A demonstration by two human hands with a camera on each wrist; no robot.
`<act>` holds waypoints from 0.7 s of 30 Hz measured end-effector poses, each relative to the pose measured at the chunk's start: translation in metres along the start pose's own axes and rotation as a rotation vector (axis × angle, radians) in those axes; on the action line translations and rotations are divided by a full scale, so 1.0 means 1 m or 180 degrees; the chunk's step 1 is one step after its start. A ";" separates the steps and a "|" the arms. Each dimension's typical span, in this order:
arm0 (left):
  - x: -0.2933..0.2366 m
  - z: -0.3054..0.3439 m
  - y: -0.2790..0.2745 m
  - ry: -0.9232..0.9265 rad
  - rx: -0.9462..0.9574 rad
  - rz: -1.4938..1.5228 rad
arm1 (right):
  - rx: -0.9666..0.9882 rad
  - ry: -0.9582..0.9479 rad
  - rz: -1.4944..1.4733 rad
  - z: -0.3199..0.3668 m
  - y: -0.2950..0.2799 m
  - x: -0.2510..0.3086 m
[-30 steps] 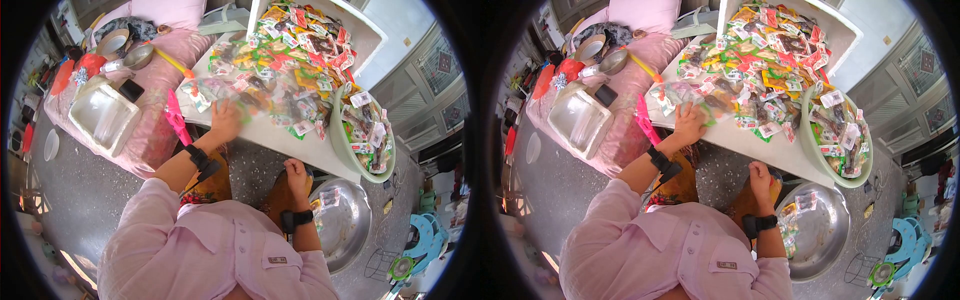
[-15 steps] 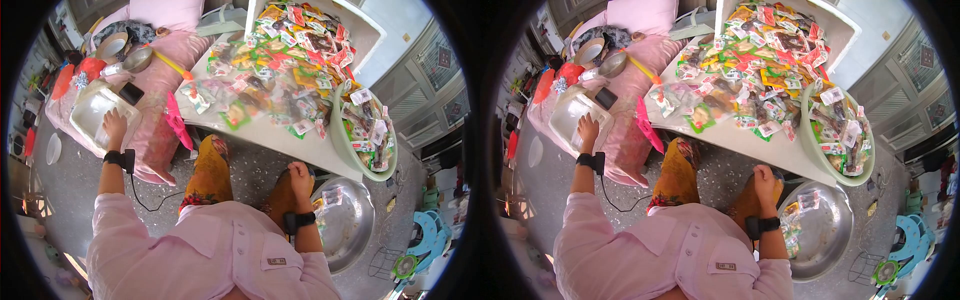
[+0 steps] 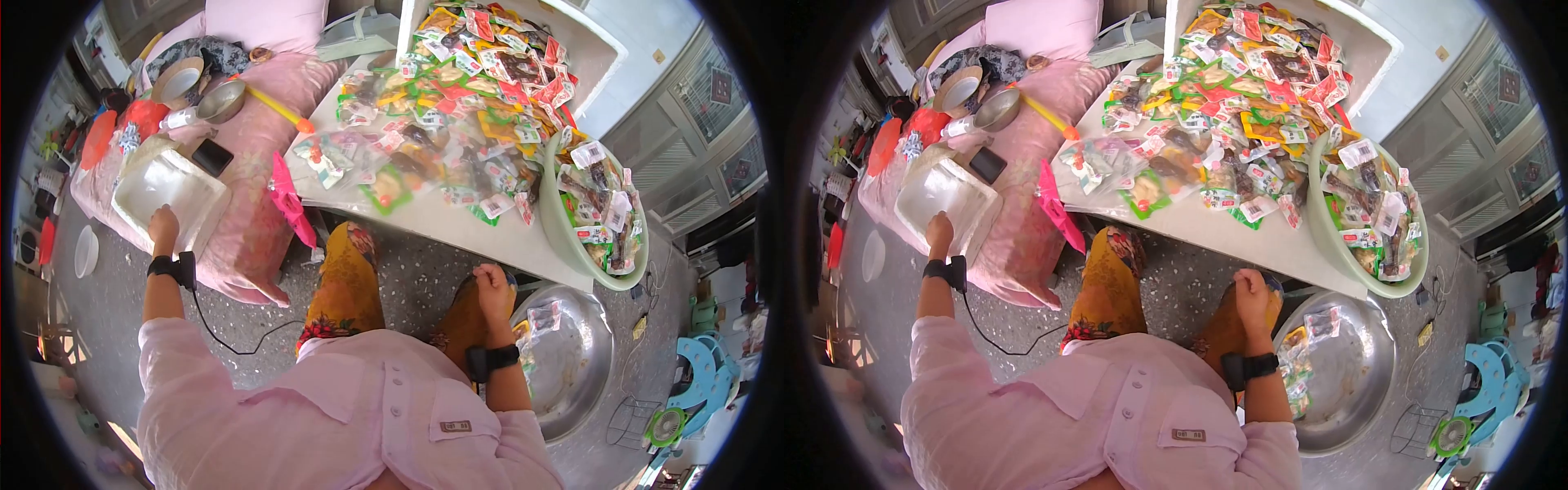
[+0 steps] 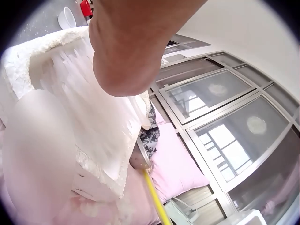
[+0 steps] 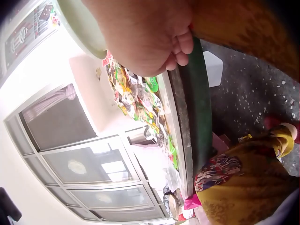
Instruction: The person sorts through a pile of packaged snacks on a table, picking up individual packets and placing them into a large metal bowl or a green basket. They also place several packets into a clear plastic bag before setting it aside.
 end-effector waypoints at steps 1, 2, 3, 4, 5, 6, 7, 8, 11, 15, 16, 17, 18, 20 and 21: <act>-0.001 0.000 -0.004 0.0140 -0.0262 -0.0003 | 0.0045 0.0051 0.0132 -0.001 -0.001 0.007; -0.002 0.000 -0.003 0.0173 -0.0299 0.0086 | 0.0099 0.0099 0.0263 -0.001 -0.002 0.011; -0.004 0.003 -0.008 0.0197 -0.0334 0.0178 | 0.0070 0.0058 0.0230 0.000 -0.002 0.011; -0.005 0.005 -0.012 0.0218 -0.0372 0.0272 | 0.0041 0.0012 0.0194 -0.001 -0.002 0.012; -0.008 0.006 -0.016 0.0320 -0.0460 0.0392 | 0.0011 -0.0036 0.0159 -0.001 -0.001 0.012; -0.013 0.007 -0.022 0.0423 -0.0547 0.0512 | 0.0053 0.0015 0.0154 -0.001 0.000 0.008; -0.018 0.009 -0.028 0.0525 -0.0632 0.0633 | 0.0095 0.0066 0.0149 0.000 0.002 0.002; -0.023 0.011 -0.033 0.0579 -0.0619 0.0851 | 0.0138 0.0116 0.0146 0.001 0.003 -0.003; -0.055 0.049 -0.082 0.0795 -0.0455 0.1525 | 0.0132 0.0070 0.0005 0.000 0.007 -0.006; -0.116 0.133 -0.122 0.1402 0.0113 0.2320 | 0.0144 -0.0059 -0.0707 -0.003 0.021 -0.013; -0.132 0.160 -0.129 0.1535 0.0246 0.2348 | 0.0117 -0.0003 -0.0975 -0.004 0.027 -0.011; -0.147 0.189 -0.135 0.1754 0.0365 0.2583 | 0.0089 0.0051 -0.1241 -0.005 0.034 -0.009; -0.162 0.216 -0.138 0.1975 0.0486 0.2819 | 0.0197 0.0081 -0.1349 -0.006 0.041 -0.004; -0.193 0.264 -0.133 0.2622 0.0569 0.2584 | 0.0423 0.0141 -0.1555 -0.009 0.054 0.015; -0.206 0.283 -0.128 0.2767 0.0766 0.2624 | 0.0540 0.0281 -0.1758 -0.008 0.063 0.023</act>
Point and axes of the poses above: each hand's wrist, its own z-axis away from the middle knuckle, its own y-axis out of the palm, x = y × z, the point moved 7 cm from there along -z, towards the middle knuckle, and after that the axes turned 13 degrees about -y, right-handed, at the moved point
